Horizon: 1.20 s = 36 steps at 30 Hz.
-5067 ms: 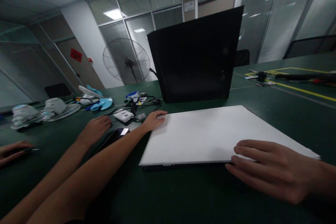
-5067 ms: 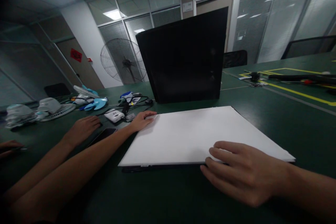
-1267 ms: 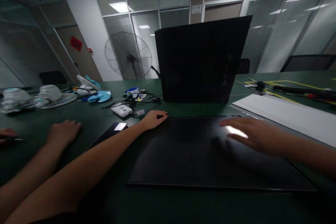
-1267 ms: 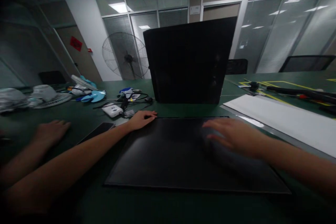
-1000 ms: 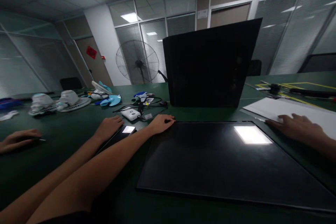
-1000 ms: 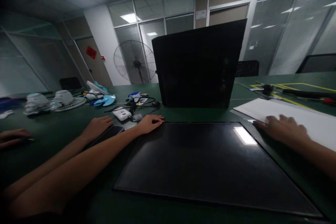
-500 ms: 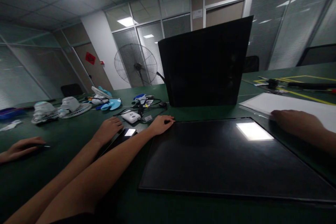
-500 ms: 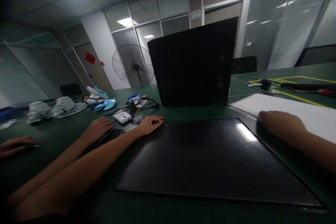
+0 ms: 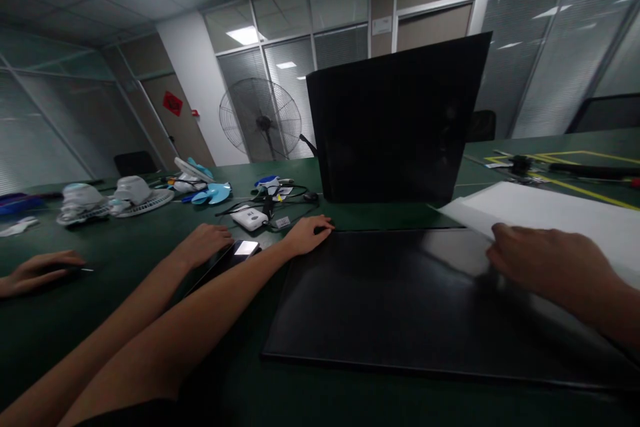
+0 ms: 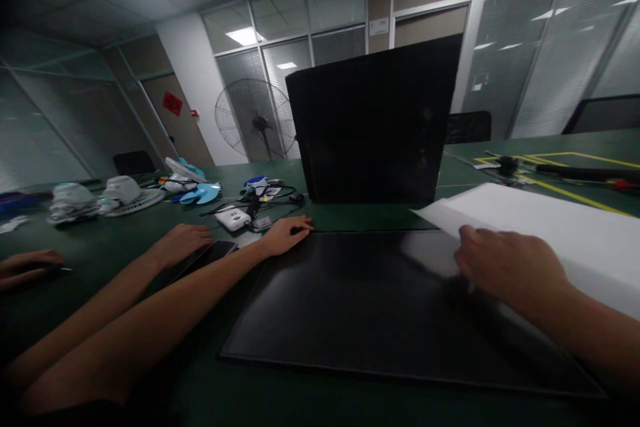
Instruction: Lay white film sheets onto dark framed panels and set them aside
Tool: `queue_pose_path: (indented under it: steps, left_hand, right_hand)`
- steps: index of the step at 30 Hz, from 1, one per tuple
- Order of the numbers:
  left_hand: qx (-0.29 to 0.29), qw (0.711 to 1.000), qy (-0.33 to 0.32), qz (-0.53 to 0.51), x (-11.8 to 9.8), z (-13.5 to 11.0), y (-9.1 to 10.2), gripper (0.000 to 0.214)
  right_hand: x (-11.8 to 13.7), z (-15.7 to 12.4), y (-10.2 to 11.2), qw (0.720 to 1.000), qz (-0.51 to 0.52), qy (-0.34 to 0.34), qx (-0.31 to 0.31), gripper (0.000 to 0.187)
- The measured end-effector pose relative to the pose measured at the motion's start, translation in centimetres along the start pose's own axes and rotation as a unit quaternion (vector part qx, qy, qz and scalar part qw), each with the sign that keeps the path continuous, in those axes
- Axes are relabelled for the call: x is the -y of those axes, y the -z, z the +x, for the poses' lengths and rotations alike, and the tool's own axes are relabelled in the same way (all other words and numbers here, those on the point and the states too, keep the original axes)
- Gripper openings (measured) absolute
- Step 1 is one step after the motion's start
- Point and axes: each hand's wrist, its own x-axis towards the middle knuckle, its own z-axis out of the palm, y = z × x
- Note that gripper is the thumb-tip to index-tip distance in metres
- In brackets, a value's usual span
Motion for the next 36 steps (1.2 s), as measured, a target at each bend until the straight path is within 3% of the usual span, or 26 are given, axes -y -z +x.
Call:
queue_pose_path:
  steps: [3, 7, 10, 13, 17, 20, 25, 28, 32, 36]
  left_hand:
    - [-0.005, 1.0, -0.007, -0.008, 0.1, 0.0, -0.1, 0.04]
    - [-0.004, 0.999, -0.007, -0.034, 0.4, 0.1, -0.2, 0.048]
    - [0.014, 0.997, -0.029, -0.071, 0.8, 0.0, -0.1, 0.05]
    - [0.032, 0.993, -0.051, -0.098, 0.9, 0.0, 0.0, 0.053]
    - [0.036, 0.995, -0.027, -0.088, 0.6, 0.0, 0.1, 0.067]
    - [0.039, 0.997, -0.01, -0.068, 0.3, 0.0, 0.1, 0.071]
    - [0.033, 0.998, 0.001, -0.046, 0.2, -0.1, 0.0, 0.065]
    - [0.023, 0.999, 0.001, -0.038, 0.3, 0.0, -0.1, 0.061]
    - [0.011, 1.0, 0.004, -0.029, 0.7, 0.2, -0.4, 0.058]
    - [-0.005, 0.998, 0.005, -0.056, 1.3, 0.4, -0.6, 0.056]
  right_hand:
    - [5.2, -1.5, 2.8, 0.998, 0.011, 0.039, 0.054, 0.035]
    - [9.7, -3.1, 5.2, 0.962, 0.205, 0.139, 0.111, 0.041]
    - [10.9, -3.4, 6.8, 0.921, 0.312, 0.177, 0.154, 0.044]
    - [11.0, -3.3, 8.4, 0.88, 0.37, 0.175, 0.239, 0.057]
    - [10.2, -3.1, 9.0, 0.844, 0.404, 0.171, 0.309, 0.066]
    - [8.8, -2.3, 7.0, 0.858, 0.395, 0.162, 0.286, 0.068]
    - [4.3, -0.2, 0.8, 0.947, 0.274, 0.082, 0.144, 0.067]
    - [1.4, 0.8, -2.0, 0.971, 0.205, 0.061, 0.108, 0.058]
    - [-0.1, 1.4, -2.6, 0.969, 0.193, 0.054, 0.143, 0.059]
    - [1.7, 1.0, -1.0, 0.951, 0.233, 0.072, 0.192, 0.06]
